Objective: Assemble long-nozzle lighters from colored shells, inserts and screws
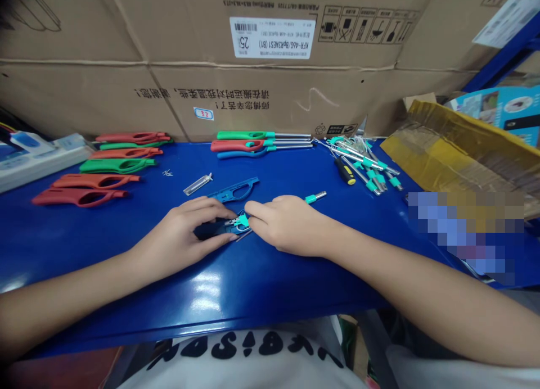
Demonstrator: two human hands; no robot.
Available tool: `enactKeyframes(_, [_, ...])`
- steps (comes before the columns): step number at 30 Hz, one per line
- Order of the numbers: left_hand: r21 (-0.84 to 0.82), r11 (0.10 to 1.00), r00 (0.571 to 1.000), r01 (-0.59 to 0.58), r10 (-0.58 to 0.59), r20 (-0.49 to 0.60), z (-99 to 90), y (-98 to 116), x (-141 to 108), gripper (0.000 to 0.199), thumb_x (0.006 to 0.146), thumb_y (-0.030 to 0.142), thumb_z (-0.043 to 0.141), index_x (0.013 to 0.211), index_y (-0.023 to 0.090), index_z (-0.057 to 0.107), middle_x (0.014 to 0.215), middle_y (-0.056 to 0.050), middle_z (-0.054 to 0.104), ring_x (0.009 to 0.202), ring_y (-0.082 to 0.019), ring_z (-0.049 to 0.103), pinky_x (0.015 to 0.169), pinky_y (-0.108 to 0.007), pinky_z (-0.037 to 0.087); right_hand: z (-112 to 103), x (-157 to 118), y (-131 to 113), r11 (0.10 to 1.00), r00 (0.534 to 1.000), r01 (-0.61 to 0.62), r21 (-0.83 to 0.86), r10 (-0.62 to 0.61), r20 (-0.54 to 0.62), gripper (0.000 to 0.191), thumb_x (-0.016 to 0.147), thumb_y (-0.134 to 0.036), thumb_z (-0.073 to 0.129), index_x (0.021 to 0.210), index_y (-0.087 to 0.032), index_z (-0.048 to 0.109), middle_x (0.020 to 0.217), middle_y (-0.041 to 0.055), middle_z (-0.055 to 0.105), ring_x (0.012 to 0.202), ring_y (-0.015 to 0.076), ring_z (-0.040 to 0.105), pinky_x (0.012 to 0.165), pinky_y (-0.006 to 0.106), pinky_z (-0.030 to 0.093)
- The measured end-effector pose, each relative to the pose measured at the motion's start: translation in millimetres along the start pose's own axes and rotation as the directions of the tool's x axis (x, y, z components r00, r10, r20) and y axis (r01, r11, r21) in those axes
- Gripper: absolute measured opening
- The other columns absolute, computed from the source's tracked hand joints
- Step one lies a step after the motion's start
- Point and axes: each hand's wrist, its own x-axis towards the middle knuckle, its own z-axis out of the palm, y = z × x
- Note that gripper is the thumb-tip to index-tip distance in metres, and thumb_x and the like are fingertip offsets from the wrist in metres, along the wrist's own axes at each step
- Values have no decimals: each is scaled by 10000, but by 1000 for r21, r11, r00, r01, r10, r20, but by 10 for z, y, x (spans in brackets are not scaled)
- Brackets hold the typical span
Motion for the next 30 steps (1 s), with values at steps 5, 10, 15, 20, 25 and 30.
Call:
enactKeyframes(5, [33,999,1000,5,-5,7,-9,-1,-12,209,909,316,711,1076,195,676,1007,-46,733,878,-210,645,835,-379,527,0,-13,11,1000,999,-10,26,8,50,203,939,-126,478,1055,-126,645,988,82,637,663,153,479,580,316,264])
enactKeyframes(10, [156,985,996,-72,62,65,-14,-7,-19,358,973,332,622,1305,196,622,1128,-90,705,1003,-253,639,887,-423,522,-34,0,-20,1000,997,-20,22,19,77,204,940,-107,472,1043,-98,647,976,90,626,640,145,480,567,317,256])
enactKeyframes(15, [305,938,981,-164,123,149,-17,-13,-22,372,1029,320,502,1373,229,611,1145,-104,669,992,-267,629,832,-426,533,-119,-10,-38,994,995,-57,92,50,85,272,964,-245,479,1083,-106,681,1016,88,629,615,142,470,555,329,248])
enactKeyframes(20, [364,910,974,-200,144,176,-30,-22,-10,368,1043,330,464,1357,249,637,1178,-111,657,993,-266,629,815,-417,544,-161,-51,8,988,992,-99,121,88,92,338,973,-325,489,1172,-138,688,1090,90,640,632,139,506,553,323,258])
enactKeyframes(25, [364,910,973,-200,140,184,-53,-15,-16,373,1043,331,464,1359,238,639,1185,-116,653,1005,-265,630,845,-427,557,-162,-78,83,982,994,-105,157,107,-4,311,980,-321,509,1178,-172,696,1064,70,669,663,138,535,591,309,320])
enactKeyframes(30, [360,906,964,-221,147,223,-72,-12,-14,389,1047,310,447,1391,222,607,1188,-121,638,994,-264,618,838,-429,567,-127,-60,80,980,997,-63,190,69,-28,226,983,-270,510,1108,-193,683,1065,47,660,697,133,539,594,291,322])
